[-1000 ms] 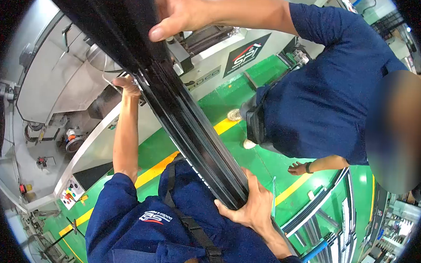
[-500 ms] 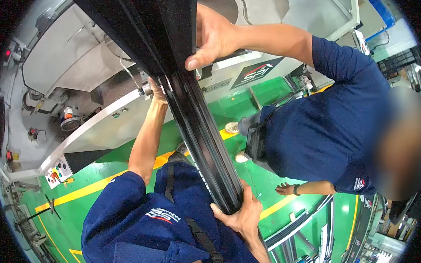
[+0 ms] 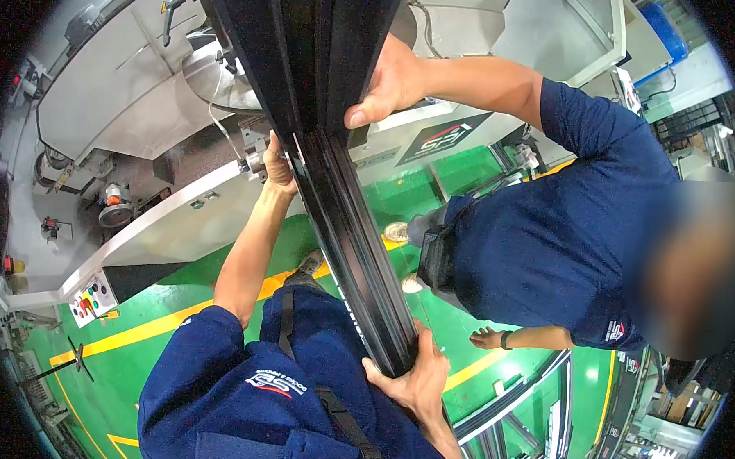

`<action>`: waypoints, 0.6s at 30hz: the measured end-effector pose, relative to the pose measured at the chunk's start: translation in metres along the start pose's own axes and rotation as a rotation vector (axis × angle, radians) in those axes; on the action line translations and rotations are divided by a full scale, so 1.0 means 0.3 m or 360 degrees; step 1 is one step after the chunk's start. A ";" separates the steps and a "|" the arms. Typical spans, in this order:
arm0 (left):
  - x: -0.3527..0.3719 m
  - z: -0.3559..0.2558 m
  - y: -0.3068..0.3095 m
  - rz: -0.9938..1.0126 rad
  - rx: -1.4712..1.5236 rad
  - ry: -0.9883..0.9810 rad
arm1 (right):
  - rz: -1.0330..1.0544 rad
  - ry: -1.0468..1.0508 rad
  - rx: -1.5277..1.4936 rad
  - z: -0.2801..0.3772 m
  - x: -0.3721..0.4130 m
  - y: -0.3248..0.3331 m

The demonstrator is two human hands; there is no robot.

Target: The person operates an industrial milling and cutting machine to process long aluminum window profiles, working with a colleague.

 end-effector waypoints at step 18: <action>-0.011 0.060 0.097 -0.0116 0.0138 -0.0061 | 0.0018 -0.0012 0.0009 -0.023 -0.030 -0.014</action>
Point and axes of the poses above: each hand's wrist, its own x-axis away from the middle knuckle, its own y-axis out of the back of the hand, z = x × y, the point moved 3 cm from there along -x, towards the middle knuckle, and after that the axes turned 5 degrees about z, right-handed, at the moved point
